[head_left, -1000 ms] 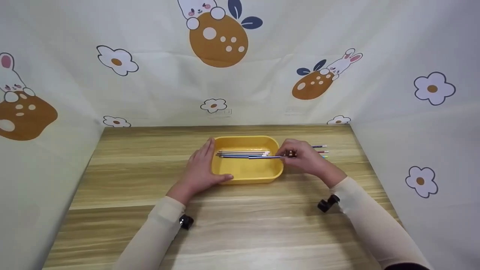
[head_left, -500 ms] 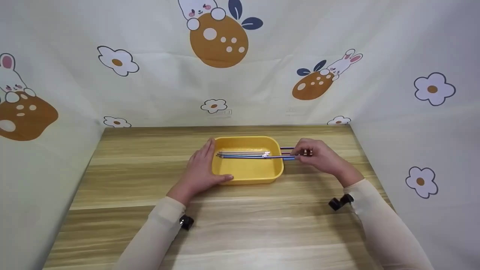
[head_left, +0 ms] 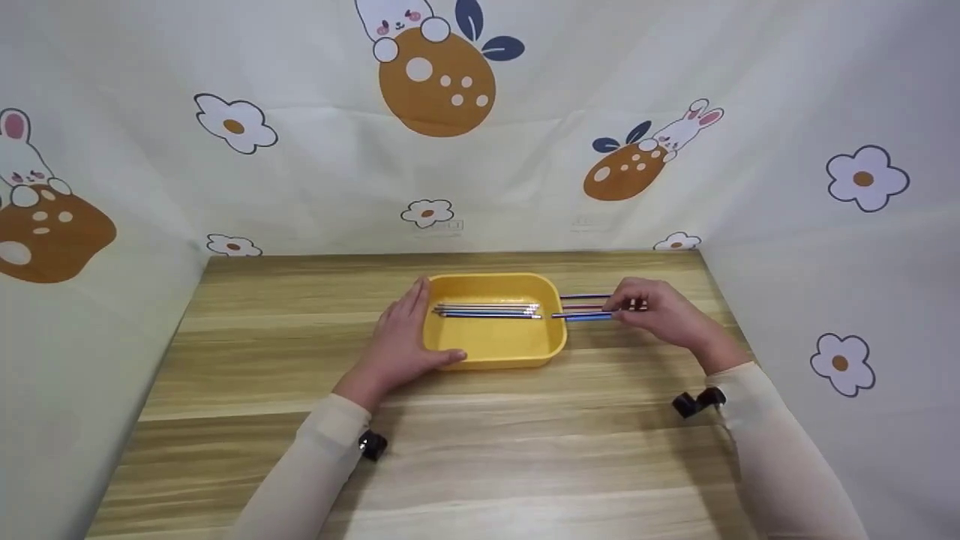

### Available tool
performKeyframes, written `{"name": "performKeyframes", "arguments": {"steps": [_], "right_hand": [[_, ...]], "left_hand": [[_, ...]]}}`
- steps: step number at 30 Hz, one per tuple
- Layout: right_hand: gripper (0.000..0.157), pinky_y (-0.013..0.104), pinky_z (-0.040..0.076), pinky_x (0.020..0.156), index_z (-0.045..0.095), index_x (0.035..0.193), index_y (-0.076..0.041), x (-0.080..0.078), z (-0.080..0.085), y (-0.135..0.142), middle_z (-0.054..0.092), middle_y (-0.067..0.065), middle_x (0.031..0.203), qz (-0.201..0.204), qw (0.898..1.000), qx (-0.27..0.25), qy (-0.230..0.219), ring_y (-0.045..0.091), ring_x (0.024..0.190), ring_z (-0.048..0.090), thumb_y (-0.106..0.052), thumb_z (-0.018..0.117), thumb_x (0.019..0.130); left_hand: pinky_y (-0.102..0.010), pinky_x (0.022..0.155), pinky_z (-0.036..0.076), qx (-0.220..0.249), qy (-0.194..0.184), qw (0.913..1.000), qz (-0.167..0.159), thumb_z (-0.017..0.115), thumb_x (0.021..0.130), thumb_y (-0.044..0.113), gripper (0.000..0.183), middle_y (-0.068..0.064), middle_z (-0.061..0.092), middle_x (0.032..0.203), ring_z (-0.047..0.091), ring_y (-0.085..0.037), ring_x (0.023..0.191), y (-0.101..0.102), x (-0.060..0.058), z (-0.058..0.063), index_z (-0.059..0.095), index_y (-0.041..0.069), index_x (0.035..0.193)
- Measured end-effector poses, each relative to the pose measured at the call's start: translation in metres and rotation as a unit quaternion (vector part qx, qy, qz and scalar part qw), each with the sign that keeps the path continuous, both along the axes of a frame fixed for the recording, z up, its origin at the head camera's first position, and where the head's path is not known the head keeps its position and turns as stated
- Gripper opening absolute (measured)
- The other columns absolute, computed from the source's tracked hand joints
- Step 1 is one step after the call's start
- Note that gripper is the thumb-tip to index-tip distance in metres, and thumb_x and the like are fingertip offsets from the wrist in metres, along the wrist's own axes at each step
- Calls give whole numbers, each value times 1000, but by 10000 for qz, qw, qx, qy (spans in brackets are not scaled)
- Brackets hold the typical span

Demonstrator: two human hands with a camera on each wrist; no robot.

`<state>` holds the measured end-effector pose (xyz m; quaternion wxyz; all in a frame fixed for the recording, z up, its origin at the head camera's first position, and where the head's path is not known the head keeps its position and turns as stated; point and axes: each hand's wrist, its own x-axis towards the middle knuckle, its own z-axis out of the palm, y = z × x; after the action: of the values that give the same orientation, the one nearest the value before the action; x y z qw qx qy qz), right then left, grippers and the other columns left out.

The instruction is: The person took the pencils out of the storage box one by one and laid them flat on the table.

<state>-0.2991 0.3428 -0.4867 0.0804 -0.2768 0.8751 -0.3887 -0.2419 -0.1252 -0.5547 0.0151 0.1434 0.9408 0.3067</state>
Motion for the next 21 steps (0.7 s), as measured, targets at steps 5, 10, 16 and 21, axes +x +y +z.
{"name": "performKeyframes", "arguments": {"steps": [5,10,16,21], "right_hand": [[20,25,51,74,87,110,-16,-1,-3,11,76,6,102,-79,9999,92,3,18,88,63,0,77,102],[18,26,51,77,86,109,-16,-1,-5,22,77,7,104,-231,9994,270,-16,16,92,65,-2,77,102],[19,26,50,79,86,110,-15,-3,-8,29,77,3,105,-254,9990,363,65,16,94,65,0,77,102],[19,27,50,81,87,110,-16,-3,-10,31,78,2,107,-336,9985,420,54,16,95,64,-1,78,102]], "left_hand": [[-59,136,11,-25,8,10000,-8,84,82,77,144,-13,7,186,15,-37,169,1,-1,-1,3,9,178],[-59,136,12,-72,-25,10000,33,83,81,79,144,-12,7,186,15,-37,169,0,-1,-1,2,10,179],[-59,136,12,-61,-45,10000,25,84,82,76,142,-9,6,186,15,-36,169,1,1,1,4,10,179],[-59,136,12,-41,-33,10000,21,84,82,76,142,-8,5,187,15,-35,170,1,1,1,4,10,179]]}}
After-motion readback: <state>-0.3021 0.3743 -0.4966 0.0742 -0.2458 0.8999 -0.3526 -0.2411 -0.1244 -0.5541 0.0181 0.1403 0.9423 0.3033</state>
